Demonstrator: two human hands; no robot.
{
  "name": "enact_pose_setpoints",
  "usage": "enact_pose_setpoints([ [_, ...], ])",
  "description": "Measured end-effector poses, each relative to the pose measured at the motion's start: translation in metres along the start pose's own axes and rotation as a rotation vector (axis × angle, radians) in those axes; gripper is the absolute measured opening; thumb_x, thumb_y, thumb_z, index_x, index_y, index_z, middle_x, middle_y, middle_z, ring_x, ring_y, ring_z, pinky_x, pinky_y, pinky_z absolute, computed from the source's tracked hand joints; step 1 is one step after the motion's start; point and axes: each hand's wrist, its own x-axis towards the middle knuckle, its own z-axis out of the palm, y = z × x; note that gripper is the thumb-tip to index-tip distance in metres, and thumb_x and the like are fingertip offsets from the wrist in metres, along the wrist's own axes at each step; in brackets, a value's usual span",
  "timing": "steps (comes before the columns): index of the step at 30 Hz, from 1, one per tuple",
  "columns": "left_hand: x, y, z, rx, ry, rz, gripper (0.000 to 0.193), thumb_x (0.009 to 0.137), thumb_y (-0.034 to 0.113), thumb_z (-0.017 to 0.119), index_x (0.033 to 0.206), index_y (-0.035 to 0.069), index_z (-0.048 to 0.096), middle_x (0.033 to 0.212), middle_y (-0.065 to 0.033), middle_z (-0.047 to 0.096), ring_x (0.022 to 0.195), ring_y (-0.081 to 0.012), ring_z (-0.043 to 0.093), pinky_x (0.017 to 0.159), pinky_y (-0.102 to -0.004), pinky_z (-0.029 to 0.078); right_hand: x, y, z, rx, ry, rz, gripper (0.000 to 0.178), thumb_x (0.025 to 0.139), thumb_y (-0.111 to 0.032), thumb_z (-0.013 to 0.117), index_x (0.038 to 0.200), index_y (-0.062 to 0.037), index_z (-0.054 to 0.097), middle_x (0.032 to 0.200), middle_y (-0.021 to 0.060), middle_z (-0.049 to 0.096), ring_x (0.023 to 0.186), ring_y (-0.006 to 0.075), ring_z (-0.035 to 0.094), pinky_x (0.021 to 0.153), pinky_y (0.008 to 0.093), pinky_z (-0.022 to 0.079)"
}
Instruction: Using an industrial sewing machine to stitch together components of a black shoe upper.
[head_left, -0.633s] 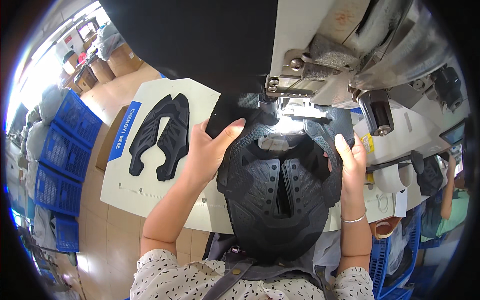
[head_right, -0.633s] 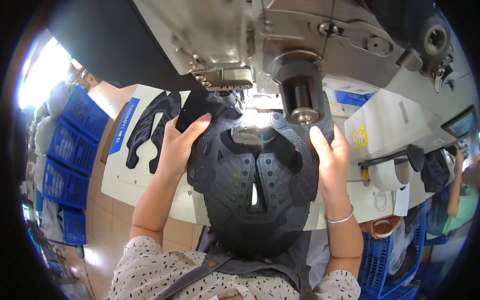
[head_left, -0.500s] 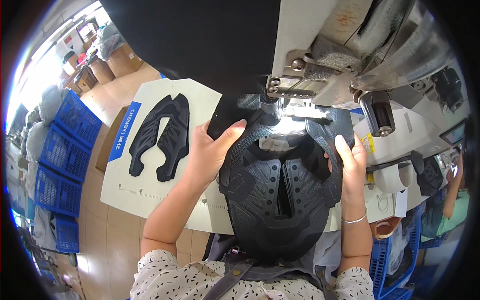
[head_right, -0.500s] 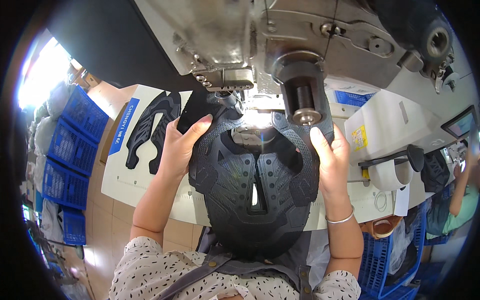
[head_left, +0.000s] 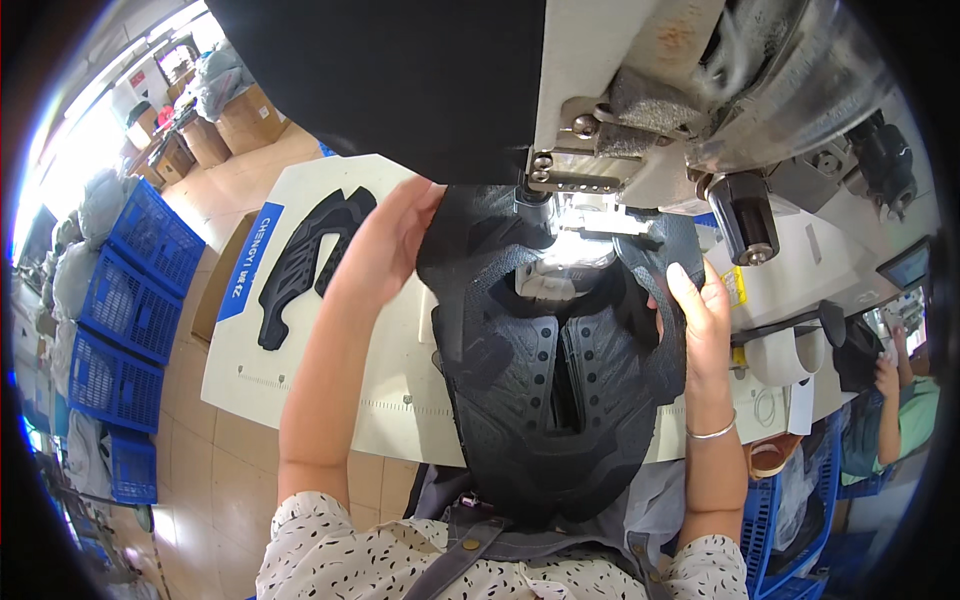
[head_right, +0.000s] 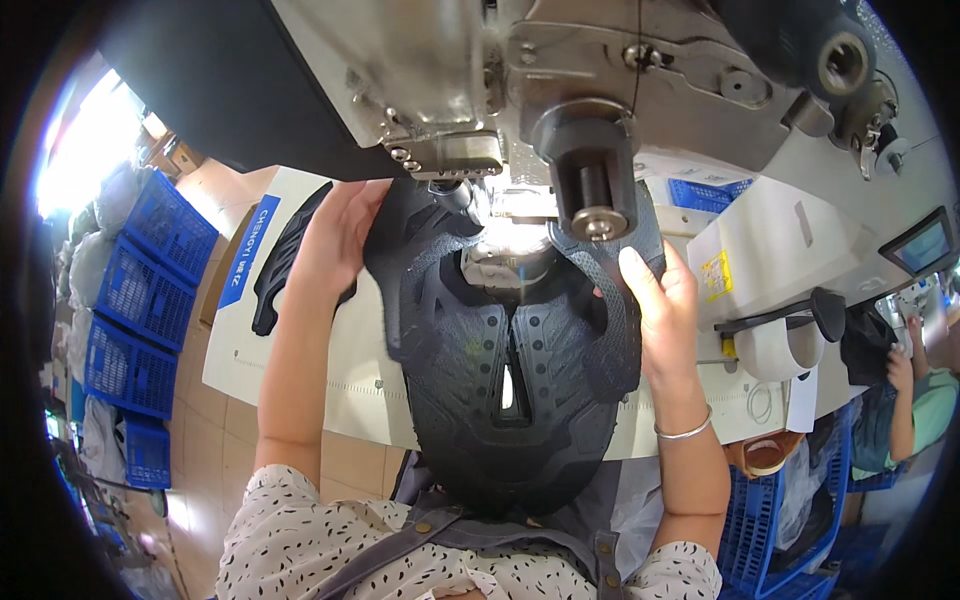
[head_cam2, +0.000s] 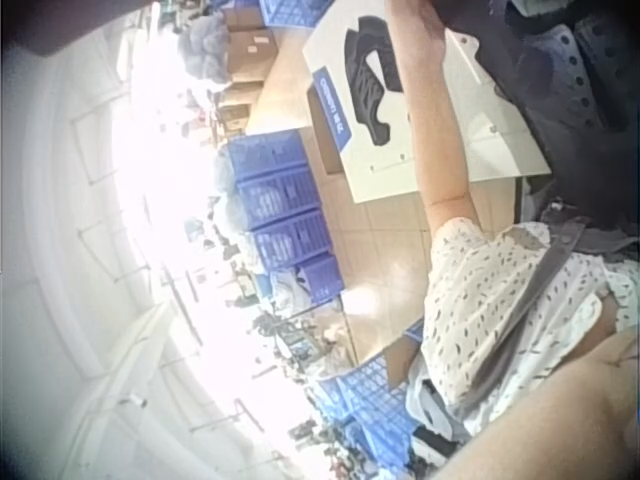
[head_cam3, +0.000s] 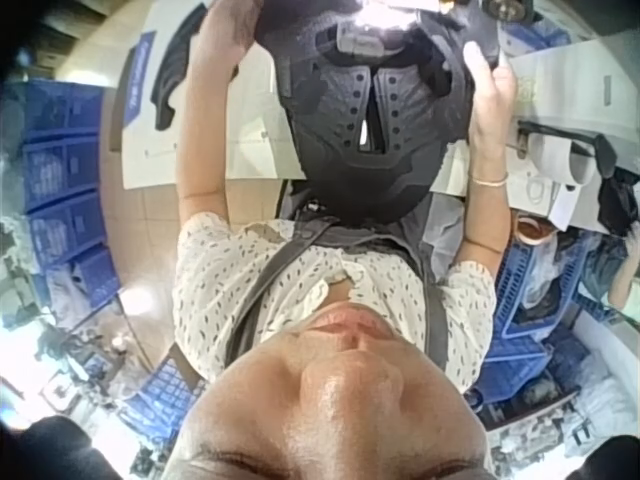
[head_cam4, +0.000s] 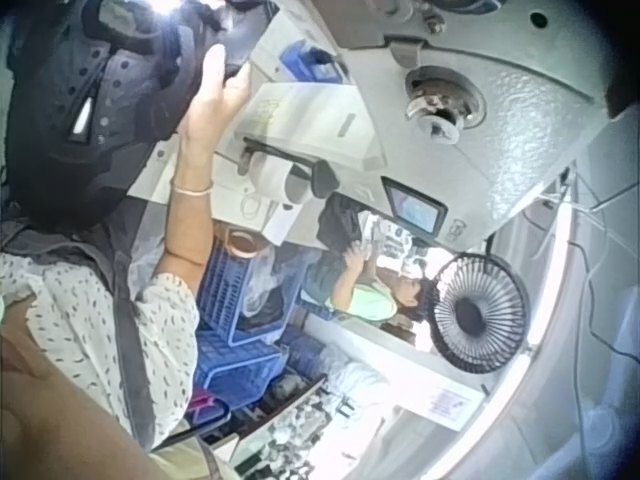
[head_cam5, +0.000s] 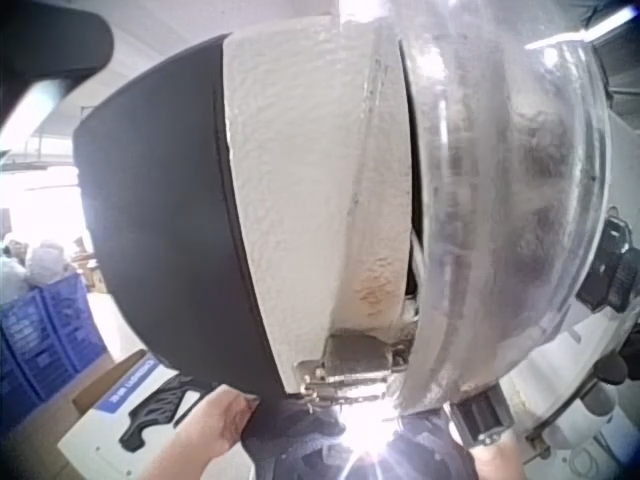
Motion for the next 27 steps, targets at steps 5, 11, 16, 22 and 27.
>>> enact_pose_setpoints([
  [5,0.036,0.001,0.025,0.379,-0.141,0.013,0.030,0.086,0.015,0.053,0.109,-0.003,0.053,0.107,-0.0077,0.058,0.094,-0.0133,0.055,0.084,-0.0259,0.044,0.022,0.000,0.002,-0.073,0.008,0.081,0.018,0.086,-0.008,0.052,0.101,0.0015,0.055,0.088,0.0071,0.062,0.070,0.0116,0.059,0.067,0.0248,0.050],
  [11,0.057,0.023,-0.077,0.289,0.128,0.342,0.035,0.081,0.003,0.056,0.115,-0.002,0.050,0.106,-0.0084,0.060,0.084,-0.0173,0.058,0.076,-0.0277,0.047,0.045,0.016,0.003,0.167,-0.215,0.020,0.033,0.087,-0.006,0.043,0.118,0.0057,0.043,0.092,0.0133,0.061,0.061,0.0133,0.055,0.054,0.0224,0.044],
  [16,0.042,0.027,-0.266,0.225,0.130,-0.015,0.032,0.086,0.022,0.057,0.110,0.002,0.055,0.098,-0.0050,0.062,0.066,-0.0183,0.058,0.068,-0.0302,0.048,-0.004,0.020,-0.020,-0.401,-0.009,-0.064,0.028,0.088,-0.015,0.051,0.112,0.0000,0.053,0.081,0.0046,0.058,0.061,0.0057,0.051,0.050,0.0136,0.035],
  [22,0.048,-0.002,-0.317,1.803,0.497,0.119,0.044,0.085,0.035,0.054,0.091,-0.008,0.059,0.093,-0.0239,0.061,0.089,-0.0362,0.058,0.078,-0.0416,0.045,-0.037,0.021,-0.009,-0.976,-0.045,-0.252,0.050,0.075,-0.016,0.066,0.119,0.0016,0.049,0.109,0.0078,0.050,0.086,0.0153,0.047,0.070,0.0232,0.041],
  [27,0.060,0.013,-0.291,1.924,0.206,0.007,0.042,0.089,0.041,0.045,0.093,0.002,0.061,0.098,-0.0193,0.061,0.097,-0.0363,0.055,0.081,-0.0443,0.043,-0.036,0.016,-0.006,-0.986,-0.032,-0.103,0.059,0.069,-0.016,0.073,0.119,0.0020,0.049,0.103,0.0076,0.048,0.087,0.0182,0.047,0.074,0.0264,0.040],
])
